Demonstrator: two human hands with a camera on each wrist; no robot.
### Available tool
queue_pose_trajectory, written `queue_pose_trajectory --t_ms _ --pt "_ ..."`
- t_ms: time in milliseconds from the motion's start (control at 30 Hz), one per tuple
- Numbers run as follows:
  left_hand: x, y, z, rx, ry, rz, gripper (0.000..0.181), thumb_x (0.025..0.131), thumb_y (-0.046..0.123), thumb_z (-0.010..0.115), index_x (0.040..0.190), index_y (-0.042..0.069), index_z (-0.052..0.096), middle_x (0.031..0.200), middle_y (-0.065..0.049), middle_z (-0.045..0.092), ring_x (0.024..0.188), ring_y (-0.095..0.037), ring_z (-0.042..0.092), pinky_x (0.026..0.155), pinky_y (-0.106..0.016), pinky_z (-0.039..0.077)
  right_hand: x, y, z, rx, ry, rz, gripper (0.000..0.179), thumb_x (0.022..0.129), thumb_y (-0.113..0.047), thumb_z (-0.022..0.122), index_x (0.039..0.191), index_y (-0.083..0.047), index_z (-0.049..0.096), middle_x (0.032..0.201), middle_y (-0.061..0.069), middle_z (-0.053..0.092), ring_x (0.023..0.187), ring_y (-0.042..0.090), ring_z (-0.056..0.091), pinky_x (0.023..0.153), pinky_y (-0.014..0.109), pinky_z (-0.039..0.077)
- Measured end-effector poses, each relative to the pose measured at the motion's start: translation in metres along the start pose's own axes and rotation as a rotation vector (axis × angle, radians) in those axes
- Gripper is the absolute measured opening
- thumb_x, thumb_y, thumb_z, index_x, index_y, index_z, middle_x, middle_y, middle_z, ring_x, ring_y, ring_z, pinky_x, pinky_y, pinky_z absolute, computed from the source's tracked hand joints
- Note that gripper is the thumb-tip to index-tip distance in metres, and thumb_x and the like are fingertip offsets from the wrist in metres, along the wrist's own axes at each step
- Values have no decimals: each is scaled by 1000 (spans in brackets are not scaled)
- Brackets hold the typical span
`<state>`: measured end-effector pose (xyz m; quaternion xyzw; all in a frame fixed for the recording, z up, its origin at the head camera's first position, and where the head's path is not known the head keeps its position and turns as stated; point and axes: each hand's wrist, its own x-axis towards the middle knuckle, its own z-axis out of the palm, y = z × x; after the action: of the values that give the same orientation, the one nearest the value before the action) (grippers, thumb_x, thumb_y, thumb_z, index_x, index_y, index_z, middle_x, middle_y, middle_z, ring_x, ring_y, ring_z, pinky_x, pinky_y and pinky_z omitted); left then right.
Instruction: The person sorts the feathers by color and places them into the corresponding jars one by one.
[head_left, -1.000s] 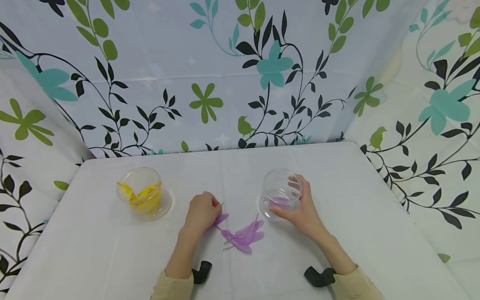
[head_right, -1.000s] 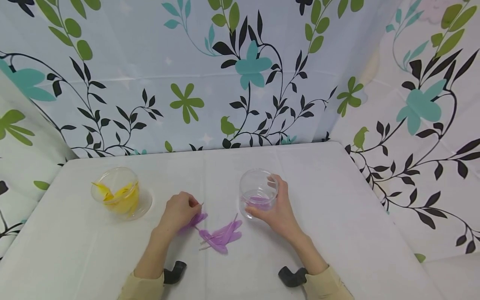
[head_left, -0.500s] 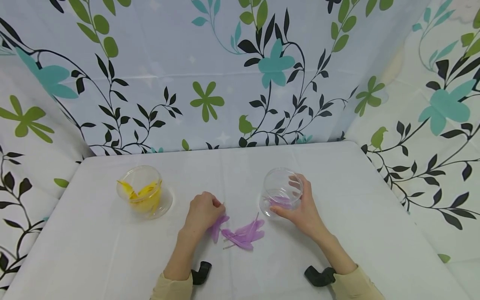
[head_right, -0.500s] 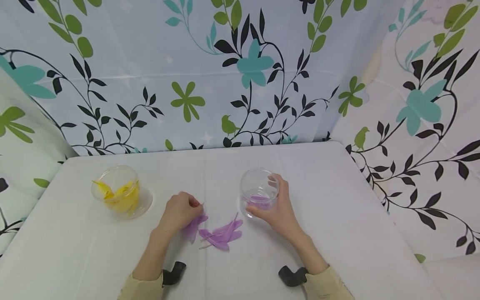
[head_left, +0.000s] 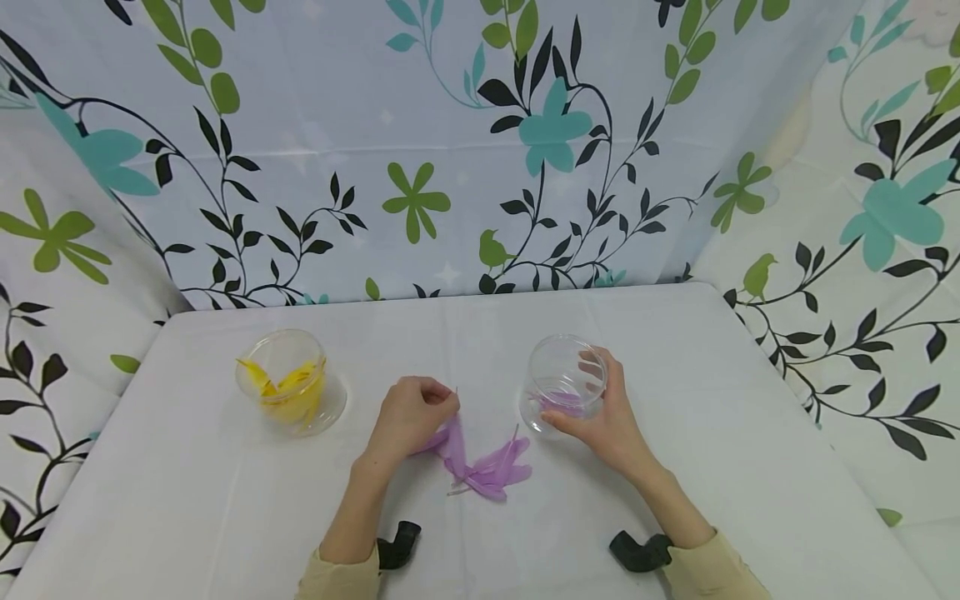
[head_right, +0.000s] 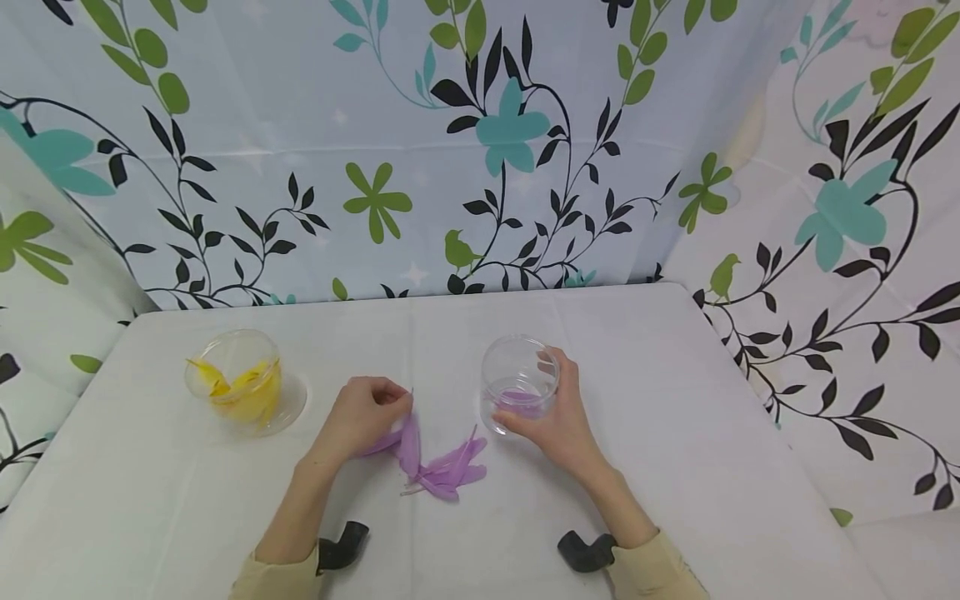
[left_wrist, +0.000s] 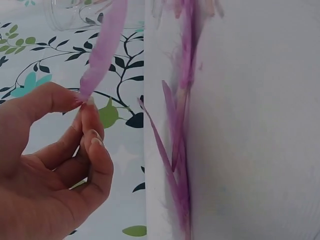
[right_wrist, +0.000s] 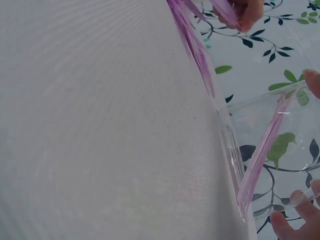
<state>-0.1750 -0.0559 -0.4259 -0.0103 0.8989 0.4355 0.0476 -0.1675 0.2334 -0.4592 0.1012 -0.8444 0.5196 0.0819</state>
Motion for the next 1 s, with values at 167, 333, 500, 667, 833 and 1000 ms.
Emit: queue_pose_trajectory --t_ms 167,333,500,667,833,1000 --pt "-2 5 -2 -64 5 16 14 88 22 69 92 11 77 84 1 71 79 -15 61 75 -31 51 0 1 0 -1 -4 6 105 71 -25 92 150 -18 22 150 13 37 140 31 39 112 62 35" --pt "-5 13 -2 -135 8 51 13 89 21 70 94 11 77 86 0 71 82 -15 61 79 -31 52 -1 1 -1 -8 -17 22 107 72 -27 91 152 -21 20 149 14 37 140 32 39 112 62 34" --pt "-8 20 0 -197 23 100 10 89 17 71 94 11 77 87 0 72 81 -14 63 80 -31 54 -1 1 -1 1 -17 19 108 72 -26 92 152 -18 20 149 13 37 139 33 39 112 62 34" --pt "-11 26 0 -276 20 124 9 90 16 71 94 10 77 85 -1 74 82 -22 68 80 -29 55 0 2 -1 10 -14 21 108 71 -25 92 152 -16 20 149 13 37 139 32 39 113 61 33" --pt "-14 32 -1 -370 15 128 10 92 16 70 96 8 75 85 -3 76 88 -31 72 80 -27 57 0 3 -1 15 -14 20 107 72 -25 92 152 -17 20 149 14 37 139 34 40 113 62 33" --pt "-15 36 -2 -435 19 143 10 93 17 70 96 9 74 88 -3 77 88 -23 73 82 -25 57 -1 3 -1 12 -15 20 106 72 -26 91 151 -19 20 149 12 37 138 35 41 113 63 33"
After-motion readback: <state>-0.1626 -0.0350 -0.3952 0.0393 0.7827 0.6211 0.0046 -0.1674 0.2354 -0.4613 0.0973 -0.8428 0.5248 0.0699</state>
